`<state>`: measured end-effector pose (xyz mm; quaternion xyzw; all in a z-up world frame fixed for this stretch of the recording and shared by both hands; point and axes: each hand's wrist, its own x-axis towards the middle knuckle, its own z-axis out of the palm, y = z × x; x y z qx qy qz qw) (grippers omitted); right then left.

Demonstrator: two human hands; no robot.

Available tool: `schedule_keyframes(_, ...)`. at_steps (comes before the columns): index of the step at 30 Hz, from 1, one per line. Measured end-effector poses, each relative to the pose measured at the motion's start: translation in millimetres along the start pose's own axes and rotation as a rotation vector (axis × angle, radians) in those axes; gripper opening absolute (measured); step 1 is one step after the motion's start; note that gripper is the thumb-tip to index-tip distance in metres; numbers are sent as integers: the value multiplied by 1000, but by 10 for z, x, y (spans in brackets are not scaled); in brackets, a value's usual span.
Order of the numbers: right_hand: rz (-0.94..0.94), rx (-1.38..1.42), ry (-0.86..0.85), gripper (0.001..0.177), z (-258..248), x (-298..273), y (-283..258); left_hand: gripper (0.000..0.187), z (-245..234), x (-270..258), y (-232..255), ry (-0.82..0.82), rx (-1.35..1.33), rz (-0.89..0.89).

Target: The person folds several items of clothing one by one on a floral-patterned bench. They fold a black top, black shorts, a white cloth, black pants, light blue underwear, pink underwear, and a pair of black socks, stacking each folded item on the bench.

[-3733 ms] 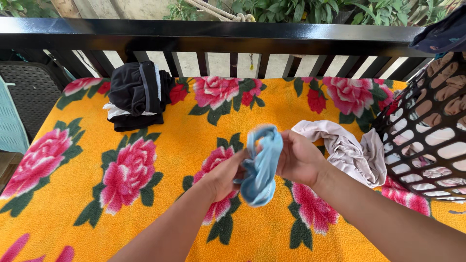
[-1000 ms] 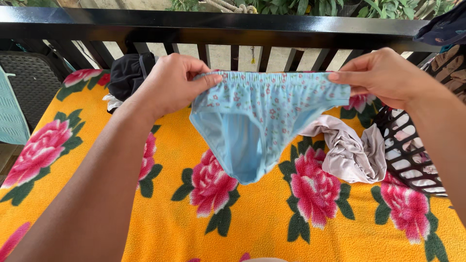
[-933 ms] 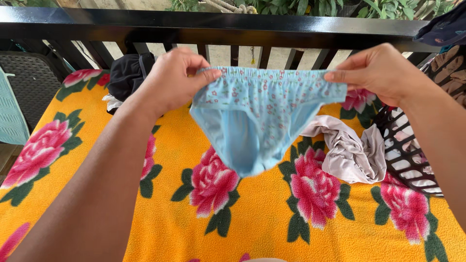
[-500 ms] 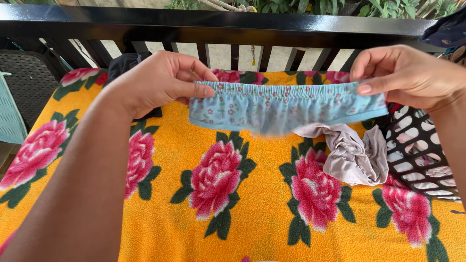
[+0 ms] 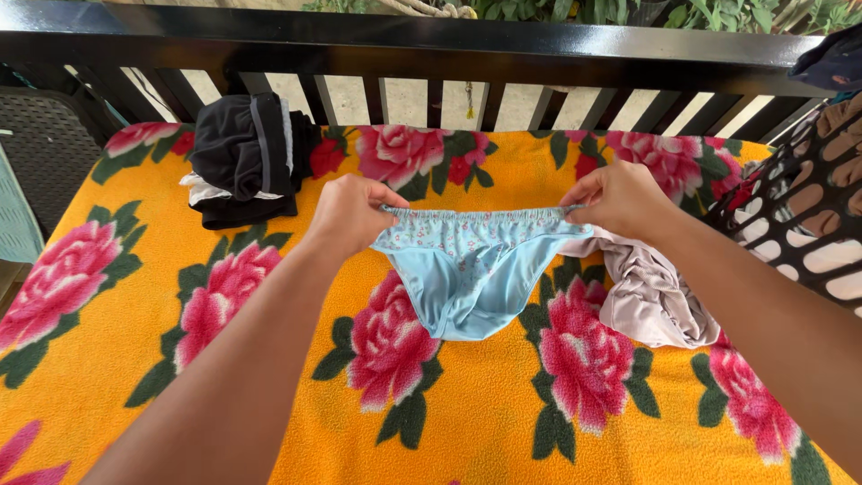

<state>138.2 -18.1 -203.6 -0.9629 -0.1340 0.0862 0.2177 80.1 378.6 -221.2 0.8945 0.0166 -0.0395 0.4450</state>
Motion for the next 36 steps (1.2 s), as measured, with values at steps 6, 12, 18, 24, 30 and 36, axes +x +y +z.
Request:
schedule_keyframes(6,-70,119,-397,19,152,-475,60,30,-27,-339,-332,-577,-153,-24)
schedule_keyframes(12,-114,28,-762,34,512,-810,-80,32,148,-670,-234,-872,244,-69)
schedule_keyframes(18,-100,-161,-304,74,778,-373,-209,22,578,-658,-76,-604,-62,-180)
schedule_keyframes(24,-134,15,-446,80,1219,-207,-621,26,1110,-700,26,-386,-220,-526)
schedule_keyframes(30,-17,113,-692,53,990,-389,-772,43,1225,-935,94,-155,43,-170)
schedule_keyframes(36,2,769,-768,37,715,-472,-770,77,1005,-1042,482,-126,-10,-13)
